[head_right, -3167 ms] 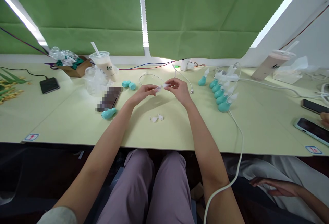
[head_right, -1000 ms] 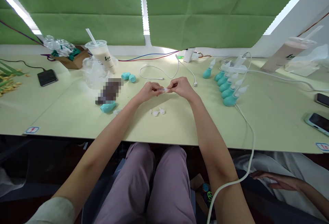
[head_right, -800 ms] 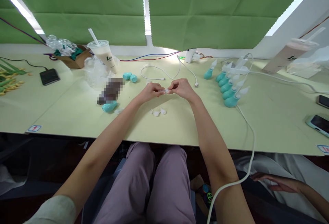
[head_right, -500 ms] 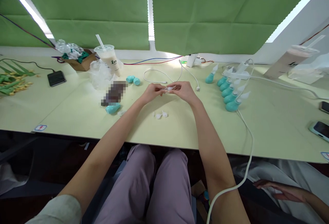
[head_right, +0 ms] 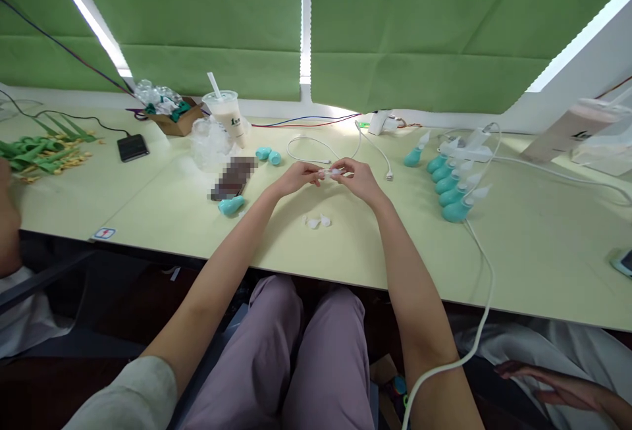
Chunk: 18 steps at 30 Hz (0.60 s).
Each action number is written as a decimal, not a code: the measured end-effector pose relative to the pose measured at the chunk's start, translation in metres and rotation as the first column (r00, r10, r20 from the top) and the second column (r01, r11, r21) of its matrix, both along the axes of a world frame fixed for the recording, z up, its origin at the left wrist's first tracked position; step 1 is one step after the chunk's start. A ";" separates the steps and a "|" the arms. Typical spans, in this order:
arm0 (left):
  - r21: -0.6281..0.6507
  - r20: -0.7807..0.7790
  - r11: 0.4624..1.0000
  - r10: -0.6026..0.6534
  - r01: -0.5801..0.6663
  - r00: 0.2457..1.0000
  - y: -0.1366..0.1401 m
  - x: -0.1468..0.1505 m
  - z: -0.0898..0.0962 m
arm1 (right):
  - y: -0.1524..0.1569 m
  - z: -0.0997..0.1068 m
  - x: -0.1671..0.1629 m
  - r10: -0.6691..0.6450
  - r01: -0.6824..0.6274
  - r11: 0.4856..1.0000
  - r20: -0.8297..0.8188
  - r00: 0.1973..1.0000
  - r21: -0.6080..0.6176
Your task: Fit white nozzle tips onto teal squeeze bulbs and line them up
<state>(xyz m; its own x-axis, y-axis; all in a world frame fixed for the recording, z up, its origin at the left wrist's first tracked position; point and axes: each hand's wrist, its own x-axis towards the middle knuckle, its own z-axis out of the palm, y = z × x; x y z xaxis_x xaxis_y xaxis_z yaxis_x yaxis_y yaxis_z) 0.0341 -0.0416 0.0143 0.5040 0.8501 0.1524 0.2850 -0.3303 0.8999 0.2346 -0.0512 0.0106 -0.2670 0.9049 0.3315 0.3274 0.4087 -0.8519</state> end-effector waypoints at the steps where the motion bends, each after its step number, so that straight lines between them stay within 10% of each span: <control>1: 0.011 -0.020 1.000 0.029 -0.029 0.999 -0.001 -0.002 0.003 | 0.001 0.000 0.000 0.001 -0.001 1.000 -0.033 0.999 -0.001; 5: 0.218 -0.306 0.957 0.251 -0.189 0.918 -0.015 -0.023 0.030 | 0.003 0.001 0.004 -0.010 0.013 1.000 -0.088 0.996 0.029; 11: 0.485 -0.821 0.874 0.469 -0.037 0.325 -0.080 -0.090 0.085 | 0.005 -0.002 0.006 -0.002 0.006 0.999 -0.082 0.997 0.046; 14: 0.450 -0.891 0.893 0.450 -0.007 0.056 -0.108 -0.117 0.084 | 0.006 -0.007 0.004 0.018 -0.016 0.999 -0.053 0.998 0.037; 18: 0.442 -0.897 0.892 0.443 0.091 0.008 -0.123 -0.130 0.062 | 0.006 -0.011 0.002 0.029 -0.028 0.999 -0.027 0.999 0.031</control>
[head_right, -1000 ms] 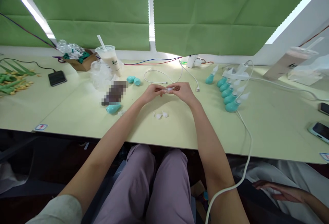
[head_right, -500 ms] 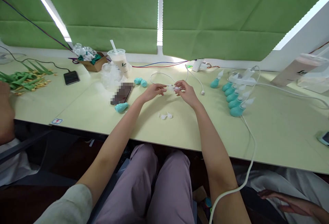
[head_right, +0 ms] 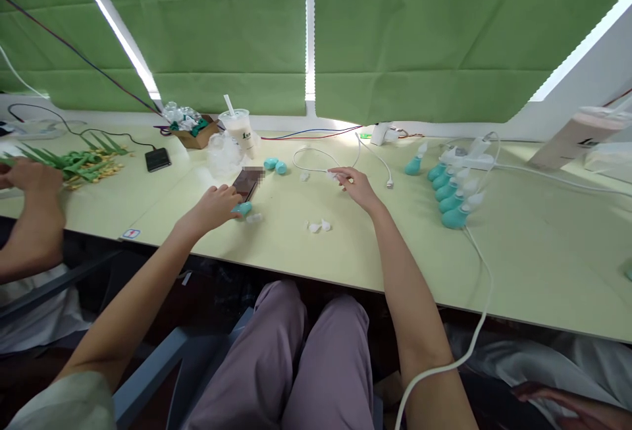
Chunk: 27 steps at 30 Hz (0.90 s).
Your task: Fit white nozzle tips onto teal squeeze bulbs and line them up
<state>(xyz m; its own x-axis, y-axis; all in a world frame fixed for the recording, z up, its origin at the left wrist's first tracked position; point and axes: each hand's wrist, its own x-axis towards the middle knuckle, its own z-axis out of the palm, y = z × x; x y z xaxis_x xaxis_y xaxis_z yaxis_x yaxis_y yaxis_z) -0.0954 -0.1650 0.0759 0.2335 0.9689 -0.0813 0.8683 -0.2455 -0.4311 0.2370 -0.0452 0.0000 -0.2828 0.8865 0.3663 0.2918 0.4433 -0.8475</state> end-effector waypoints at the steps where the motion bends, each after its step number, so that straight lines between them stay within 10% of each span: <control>1: 0.016 -0.001 1.000 -0.022 0.022 1.000 -0.001 0.001 -0.005 | 0.000 0.000 0.000 -0.006 0.006 1.000 0.004 1.000 -0.001; 12: 0.149 0.251 0.987 -0.094 0.057 0.963 0.030 0.022 0.009 | 0.003 0.000 0.000 -0.055 0.055 0.998 0.000 0.999 -0.013; 22: 0.195 0.882 0.961 -0.260 0.198 0.392 0.139 0.117 -0.055 | 0.003 0.005 -0.001 -0.127 0.123 0.991 -0.104 0.986 -0.050; 27: 0.207 0.870 0.940 -0.304 0.272 0.388 0.133 0.131 -0.075 | 0.007 -0.001 -0.003 -0.135 0.131 0.991 -0.154 0.979 -0.036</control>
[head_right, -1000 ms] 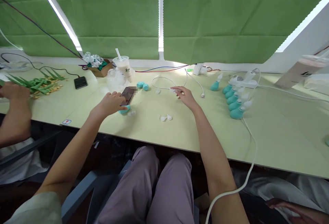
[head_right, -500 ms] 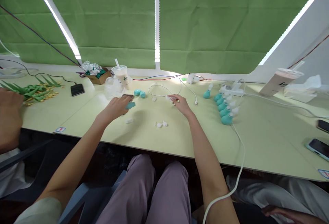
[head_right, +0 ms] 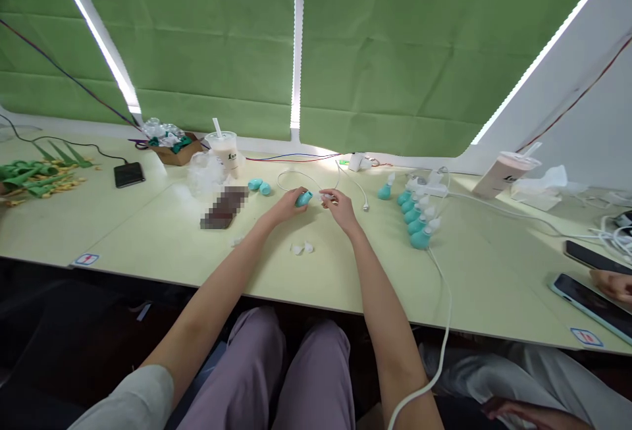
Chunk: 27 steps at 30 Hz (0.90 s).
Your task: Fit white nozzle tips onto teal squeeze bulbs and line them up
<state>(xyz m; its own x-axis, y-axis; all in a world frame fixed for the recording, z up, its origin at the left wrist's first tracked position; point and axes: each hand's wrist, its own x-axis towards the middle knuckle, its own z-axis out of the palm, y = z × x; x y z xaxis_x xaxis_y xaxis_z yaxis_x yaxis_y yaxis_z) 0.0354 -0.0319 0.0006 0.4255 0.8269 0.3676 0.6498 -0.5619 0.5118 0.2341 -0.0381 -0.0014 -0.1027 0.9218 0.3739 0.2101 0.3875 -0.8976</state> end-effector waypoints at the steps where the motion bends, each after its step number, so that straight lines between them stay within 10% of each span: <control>1: -0.001 -0.016 1.000 0.011 -0.011 1.000 -0.003 -0.001 -0.001 | 0.000 -0.001 -0.001 0.001 -0.001 1.000 -0.001 1.000 0.005; 27: -0.079 0.143 0.997 -0.014 0.025 0.990 -0.012 0.010 0.005 | -0.006 0.007 0.004 0.009 -0.014 0.999 0.100 0.995 0.046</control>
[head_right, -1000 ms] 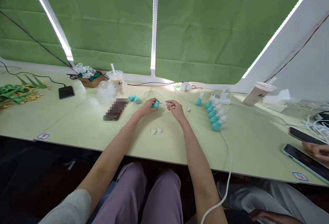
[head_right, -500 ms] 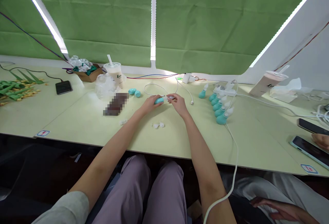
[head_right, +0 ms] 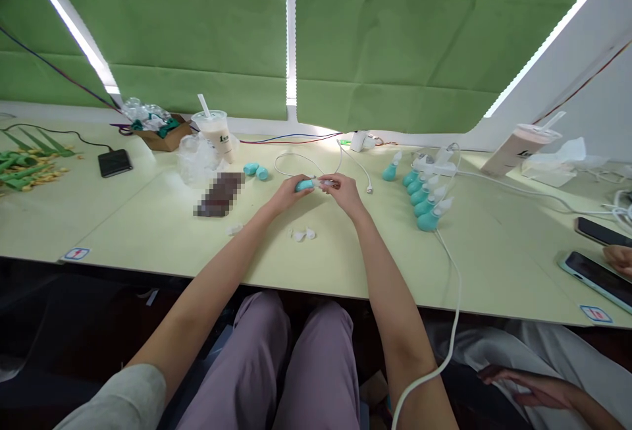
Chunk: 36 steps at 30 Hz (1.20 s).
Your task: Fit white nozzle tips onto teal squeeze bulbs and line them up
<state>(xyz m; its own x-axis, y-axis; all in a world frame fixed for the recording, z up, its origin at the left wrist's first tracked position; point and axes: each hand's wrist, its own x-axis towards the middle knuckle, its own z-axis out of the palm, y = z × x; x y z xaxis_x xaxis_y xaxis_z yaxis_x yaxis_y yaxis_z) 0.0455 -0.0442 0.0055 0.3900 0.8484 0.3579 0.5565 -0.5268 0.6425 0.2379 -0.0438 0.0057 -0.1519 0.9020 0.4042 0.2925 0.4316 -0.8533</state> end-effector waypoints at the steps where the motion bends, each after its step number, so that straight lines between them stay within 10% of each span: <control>1: -0.002 -0.007 1.000 0.006 -0.006 1.000 0.000 0.000 -0.001 | 0.000 0.000 0.001 0.013 -0.013 1.000 0.025 1.000 0.004; 36: 0.052 -0.352 0.991 0.135 -0.124 0.926 -0.009 0.009 0.005 | -0.001 -0.010 0.000 0.123 -0.125 0.972 -0.026 0.992 -0.200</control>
